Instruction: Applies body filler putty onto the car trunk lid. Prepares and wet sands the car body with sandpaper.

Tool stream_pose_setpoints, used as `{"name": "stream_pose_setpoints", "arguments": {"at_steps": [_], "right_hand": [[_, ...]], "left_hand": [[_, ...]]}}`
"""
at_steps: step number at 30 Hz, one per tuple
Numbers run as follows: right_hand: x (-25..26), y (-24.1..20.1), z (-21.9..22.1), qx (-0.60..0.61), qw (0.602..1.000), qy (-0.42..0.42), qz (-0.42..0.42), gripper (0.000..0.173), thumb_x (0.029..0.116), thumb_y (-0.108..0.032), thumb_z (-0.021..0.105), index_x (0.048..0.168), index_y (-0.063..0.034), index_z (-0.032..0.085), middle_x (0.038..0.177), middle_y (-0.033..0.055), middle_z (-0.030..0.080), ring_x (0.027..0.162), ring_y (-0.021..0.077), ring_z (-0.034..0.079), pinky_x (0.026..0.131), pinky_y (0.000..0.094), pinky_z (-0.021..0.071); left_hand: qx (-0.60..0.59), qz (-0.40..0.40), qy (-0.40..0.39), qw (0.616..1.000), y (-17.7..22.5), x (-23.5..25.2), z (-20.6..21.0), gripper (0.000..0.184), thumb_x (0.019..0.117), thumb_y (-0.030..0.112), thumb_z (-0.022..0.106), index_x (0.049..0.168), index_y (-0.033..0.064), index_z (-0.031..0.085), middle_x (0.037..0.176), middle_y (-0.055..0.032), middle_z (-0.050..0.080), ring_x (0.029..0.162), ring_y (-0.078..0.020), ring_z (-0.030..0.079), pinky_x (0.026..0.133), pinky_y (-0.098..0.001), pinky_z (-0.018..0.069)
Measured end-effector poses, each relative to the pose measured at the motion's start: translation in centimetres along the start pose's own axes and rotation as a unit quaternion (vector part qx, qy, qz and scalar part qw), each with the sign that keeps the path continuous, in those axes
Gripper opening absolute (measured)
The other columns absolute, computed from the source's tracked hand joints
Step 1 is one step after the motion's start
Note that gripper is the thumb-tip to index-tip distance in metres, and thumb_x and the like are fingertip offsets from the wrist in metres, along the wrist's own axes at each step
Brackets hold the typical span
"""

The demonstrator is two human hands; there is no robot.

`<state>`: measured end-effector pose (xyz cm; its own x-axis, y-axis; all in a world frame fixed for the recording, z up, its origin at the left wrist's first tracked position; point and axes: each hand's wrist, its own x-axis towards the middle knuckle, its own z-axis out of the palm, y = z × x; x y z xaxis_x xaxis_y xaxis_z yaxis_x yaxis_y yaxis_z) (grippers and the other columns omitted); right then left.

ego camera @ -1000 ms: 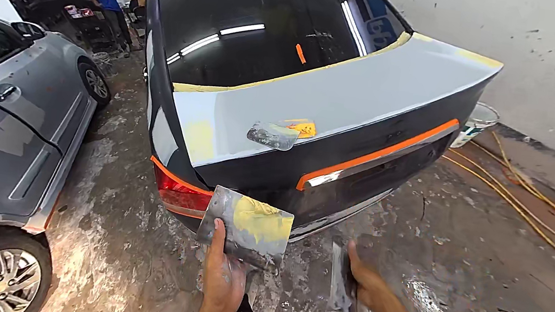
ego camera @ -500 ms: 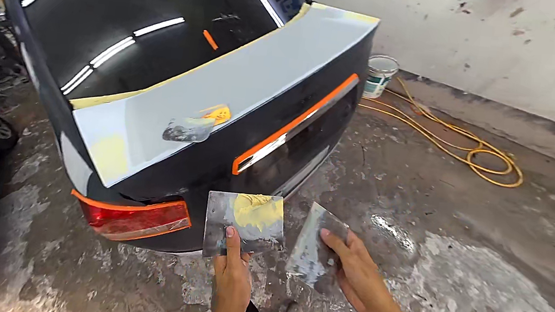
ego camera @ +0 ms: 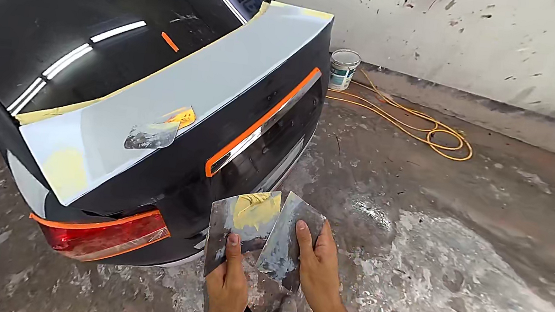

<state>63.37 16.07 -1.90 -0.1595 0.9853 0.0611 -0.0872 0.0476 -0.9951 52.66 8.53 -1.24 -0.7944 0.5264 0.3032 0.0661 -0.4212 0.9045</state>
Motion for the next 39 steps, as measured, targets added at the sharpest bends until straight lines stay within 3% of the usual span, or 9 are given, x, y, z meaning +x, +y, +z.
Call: {"name": "stream_pose_setpoints", "arguments": {"at_steps": [4, 10, 14, 17, 23, 28, 35, 39], "right_hand": [[0.3, -0.6, 0.9, -0.003, 1.000, -0.005, -0.001, 0.036, 0.1046, -0.021, 0.053, 0.132, 0.0026, 0.053, 0.104, 0.0065, 0.070, 0.091, 0.0073, 0.070, 0.081, 0.0226, 0.0605], [1.7, -0.4, 1.6, 0.012, 0.999, -0.036, 0.019, 0.032, 0.1038, -0.022, 0.056, 0.129, -0.0018, 0.057, 0.099, 0.0066, 0.071, 0.086, 0.0130, 0.072, 0.076, 0.0280, 0.0625], [1.6, -1.1, 2.2, 0.033, 0.997, -0.046, 0.044, 0.042, 0.1017, -0.023, 0.060, 0.136, -0.0014, 0.051, 0.107, 0.0073, 0.071, 0.092, 0.0123, 0.072, 0.081, 0.0275, 0.0625], [1.5, -1.1, 2.4, 0.010, 0.999, -0.023, 0.041, 0.039, 0.1021, -0.025, 0.060, 0.133, -0.0024, 0.053, 0.104, 0.0068, 0.071, 0.090, 0.0116, 0.072, 0.079, 0.0274, 0.0621], [2.1, -0.7, 2.2, -0.036, 0.999, -0.012, 0.026, 0.035, 0.1015, -0.028, 0.061, 0.128, -0.0055, 0.057, 0.096, 0.0043, 0.071, 0.084, 0.0104, 0.071, 0.075, 0.0282, 0.0608], [2.6, -0.3, 1.9, -0.063, 0.998, -0.016, 0.021, 0.032, 0.1007, -0.031, 0.062, 0.123, -0.0071, 0.061, 0.088, 0.0027, 0.070, 0.077, 0.0111, 0.070, 0.070, 0.0293, 0.0604], [3.2, 0.5, 1.8, -0.076, 0.996, -0.015, 0.054, 0.032, 0.1021, -0.030, 0.061, 0.125, -0.0077, 0.060, 0.095, 0.0057, 0.071, 0.083, 0.0141, 0.071, 0.076, 0.0344, 0.0607], [0.8, 0.7, 2.1, -0.092, 0.995, -0.016, 0.038, 0.044, 0.1015, -0.029, 0.061, 0.133, 0.0007, 0.054, 0.101, 0.0073, 0.072, 0.090, 0.0111, 0.071, 0.083, 0.0309, 0.0609]], "left_hand": [[-0.019, 0.005, 0.020, 1.000, 0.3, 0.4, 0.2, 0.022, 0.1027, 0.031, 0.061, 0.120, 0.0187, 0.060, 0.102, 0.0071, 0.073, 0.091, -0.0103, 0.074, 0.078, -0.0343, 0.0655], [0.009, 0.009, 0.011, 1.000, 0.1, 1.5, -1.1, 0.033, 0.1035, 0.023, 0.059, 0.132, 0.0089, 0.051, 0.109, 0.0029, 0.069, 0.097, -0.0121, 0.072, 0.083, -0.0360, 0.0645], [-0.020, 0.024, 0.042, 0.999, 0.0, 2.0, -0.8, 0.026, 0.1024, 0.038, 0.060, 0.121, 0.0197, 0.058, 0.102, 0.0060, 0.072, 0.091, -0.0101, 0.073, 0.078, -0.0329, 0.0650], [-0.031, 0.000, 0.032, 0.999, 0.1, 1.4, -0.4, 0.031, 0.1010, 0.041, 0.061, 0.122, 0.0189, 0.059, 0.103, 0.0041, 0.072, 0.093, -0.0124, 0.073, 0.080, -0.0367, 0.0650], [-0.019, 0.000, 0.009, 1.000, -0.1, 1.2, -0.5, 0.025, 0.1043, 0.027, 0.058, 0.126, 0.0151, 0.056, 0.108, 0.0041, 0.071, 0.094, -0.0133, 0.074, 0.078, -0.0380, 0.0660], [-0.006, -0.007, 0.021, 1.000, -0.2, 0.7, -0.2, 0.026, 0.1045, 0.023, 0.057, 0.128, 0.0117, 0.055, 0.108, 0.0031, 0.071, 0.094, -0.0134, 0.074, 0.077, -0.0376, 0.0662], [0.000, -0.018, 0.047, 0.999, -0.8, -0.5, -0.2, 0.023, 0.1039, 0.021, 0.058, 0.124, 0.0103, 0.057, 0.106, 0.0054, 0.071, 0.094, -0.0098, 0.073, 0.078, -0.0341, 0.0656], [0.021, -0.008, 0.052, 0.998, -1.5, 0.0, 0.1, 0.025, 0.1046, 0.017, 0.055, 0.126, 0.0046, 0.054, 0.106, 0.0041, 0.071, 0.095, -0.0081, 0.072, 0.083, -0.0308, 0.0637]]}}
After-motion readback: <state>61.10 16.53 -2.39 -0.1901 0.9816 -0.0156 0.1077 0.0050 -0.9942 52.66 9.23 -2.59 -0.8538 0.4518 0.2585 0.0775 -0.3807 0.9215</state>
